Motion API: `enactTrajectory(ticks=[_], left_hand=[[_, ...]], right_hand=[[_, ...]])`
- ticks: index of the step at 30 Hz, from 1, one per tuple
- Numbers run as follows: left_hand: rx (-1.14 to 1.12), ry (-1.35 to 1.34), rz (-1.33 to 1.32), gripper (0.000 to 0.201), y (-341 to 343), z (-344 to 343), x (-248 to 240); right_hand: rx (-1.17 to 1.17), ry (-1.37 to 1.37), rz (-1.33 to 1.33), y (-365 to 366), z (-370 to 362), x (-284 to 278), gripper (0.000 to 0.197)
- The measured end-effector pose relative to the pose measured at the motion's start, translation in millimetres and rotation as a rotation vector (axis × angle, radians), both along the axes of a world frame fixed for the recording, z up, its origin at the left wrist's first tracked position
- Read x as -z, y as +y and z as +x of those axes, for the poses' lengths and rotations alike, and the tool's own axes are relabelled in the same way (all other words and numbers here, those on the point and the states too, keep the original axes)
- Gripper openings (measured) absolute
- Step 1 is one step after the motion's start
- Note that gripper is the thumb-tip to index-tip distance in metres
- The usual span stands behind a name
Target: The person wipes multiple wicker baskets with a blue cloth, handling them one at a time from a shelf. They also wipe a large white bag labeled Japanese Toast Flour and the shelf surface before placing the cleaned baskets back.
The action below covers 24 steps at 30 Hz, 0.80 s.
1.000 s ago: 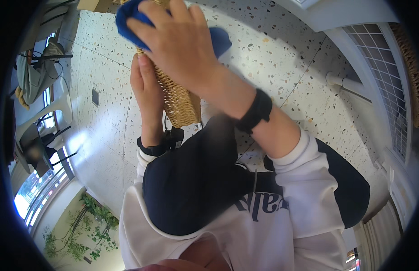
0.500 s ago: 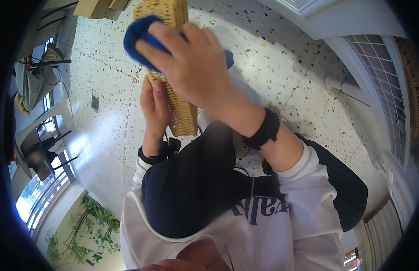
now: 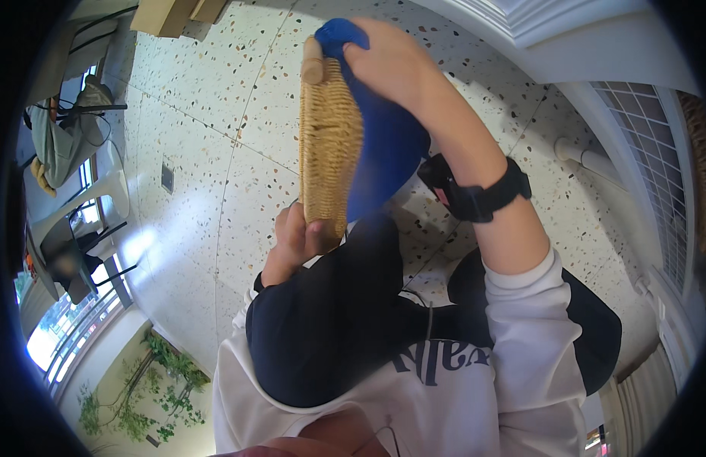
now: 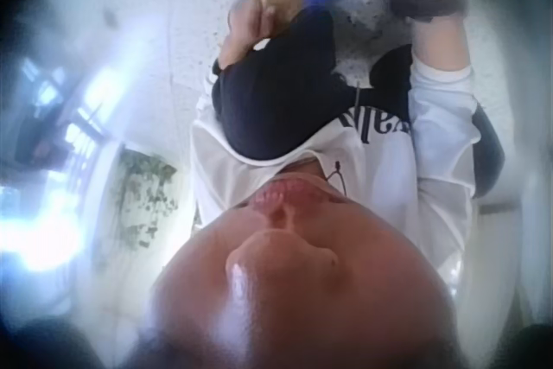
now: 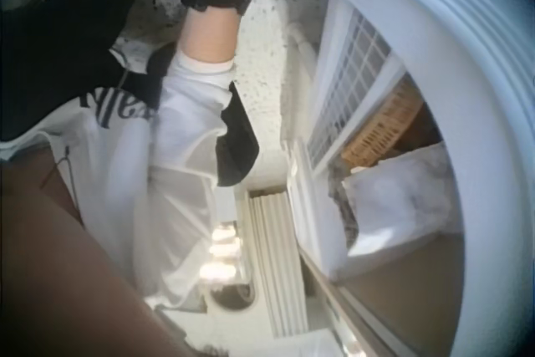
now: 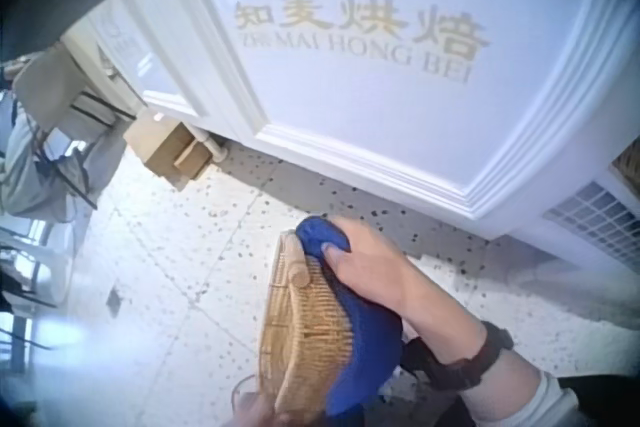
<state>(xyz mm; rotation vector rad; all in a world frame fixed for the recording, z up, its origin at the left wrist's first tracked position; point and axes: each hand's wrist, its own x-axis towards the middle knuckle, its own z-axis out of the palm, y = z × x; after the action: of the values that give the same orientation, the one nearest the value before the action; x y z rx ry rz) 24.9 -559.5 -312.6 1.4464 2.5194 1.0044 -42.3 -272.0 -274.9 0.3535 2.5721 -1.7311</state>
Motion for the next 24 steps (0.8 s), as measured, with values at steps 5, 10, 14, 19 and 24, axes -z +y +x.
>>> enactTrajectory(ticks=[5,10,14,19,24], left_hand=[[0.127,-0.107,0.098,0.028,1,-3,5],[0.396,-0.261,0.146,0.025,9,-15,-3],[0.385,-0.333,0.113,0.022,17,-5,-6],[0.294,-0.460,-0.101,0.021,17,-3,-13],[-0.014,-0.985,-0.552,0.032,45,1,-68]], right_hand=[[0.109,-0.190,-0.380,18,-11,24,0.037],[0.032,-0.221,-0.774,41,1,16,0.040],[0.074,-0.121,-0.659,33,13,10,0.036],[0.097,-0.100,-0.227,18,28,-10,0.036],[0.058,-0.032,0.071,6,43,-5,0.034]])
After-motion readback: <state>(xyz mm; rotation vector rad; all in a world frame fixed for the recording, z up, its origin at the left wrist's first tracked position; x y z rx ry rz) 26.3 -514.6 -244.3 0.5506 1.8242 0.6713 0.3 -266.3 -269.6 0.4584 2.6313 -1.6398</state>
